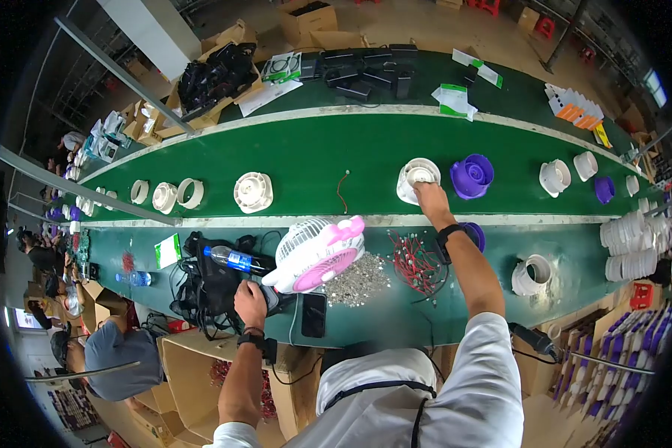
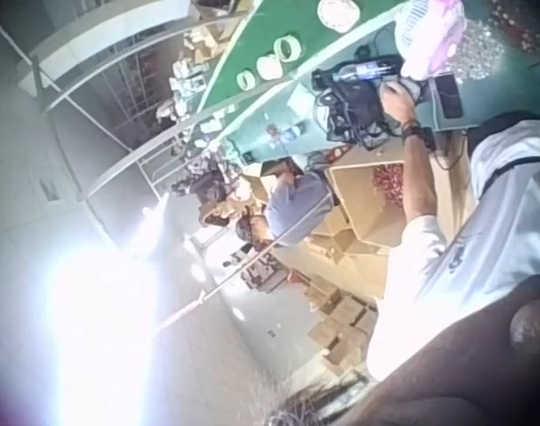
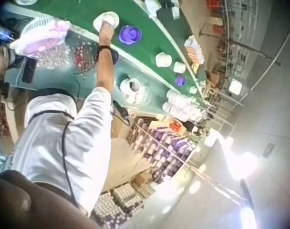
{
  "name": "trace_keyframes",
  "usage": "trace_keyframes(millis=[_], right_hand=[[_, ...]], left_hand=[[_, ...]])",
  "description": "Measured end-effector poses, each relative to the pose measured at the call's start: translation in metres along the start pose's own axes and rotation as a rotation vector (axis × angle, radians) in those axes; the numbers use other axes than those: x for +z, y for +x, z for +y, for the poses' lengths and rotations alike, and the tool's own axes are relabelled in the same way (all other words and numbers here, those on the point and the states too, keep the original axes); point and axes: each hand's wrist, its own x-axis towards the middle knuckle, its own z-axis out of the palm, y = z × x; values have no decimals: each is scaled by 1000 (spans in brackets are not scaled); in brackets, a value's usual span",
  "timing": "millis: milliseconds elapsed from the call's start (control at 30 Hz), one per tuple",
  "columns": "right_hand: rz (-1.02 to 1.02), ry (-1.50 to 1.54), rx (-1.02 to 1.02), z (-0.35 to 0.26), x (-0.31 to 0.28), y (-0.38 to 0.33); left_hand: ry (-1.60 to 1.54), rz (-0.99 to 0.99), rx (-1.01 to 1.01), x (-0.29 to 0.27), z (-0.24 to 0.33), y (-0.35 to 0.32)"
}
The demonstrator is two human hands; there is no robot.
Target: Assembling circular plastic housing components on an industrial production line.
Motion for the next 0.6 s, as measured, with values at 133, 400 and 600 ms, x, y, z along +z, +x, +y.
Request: trace_keyframes(millis=[133, 400, 600], right_hand=[[1, -3, 9, 4, 6, -3], [71, -10, 30, 24, 5, -6], [44, 1, 101, 30, 6, -5]], left_hand=[[-15, 24, 2, 4, -1, 1], [-32, 27, -2, -1, 5, 1], [-25, 35, 4, 4, 0, 0]])
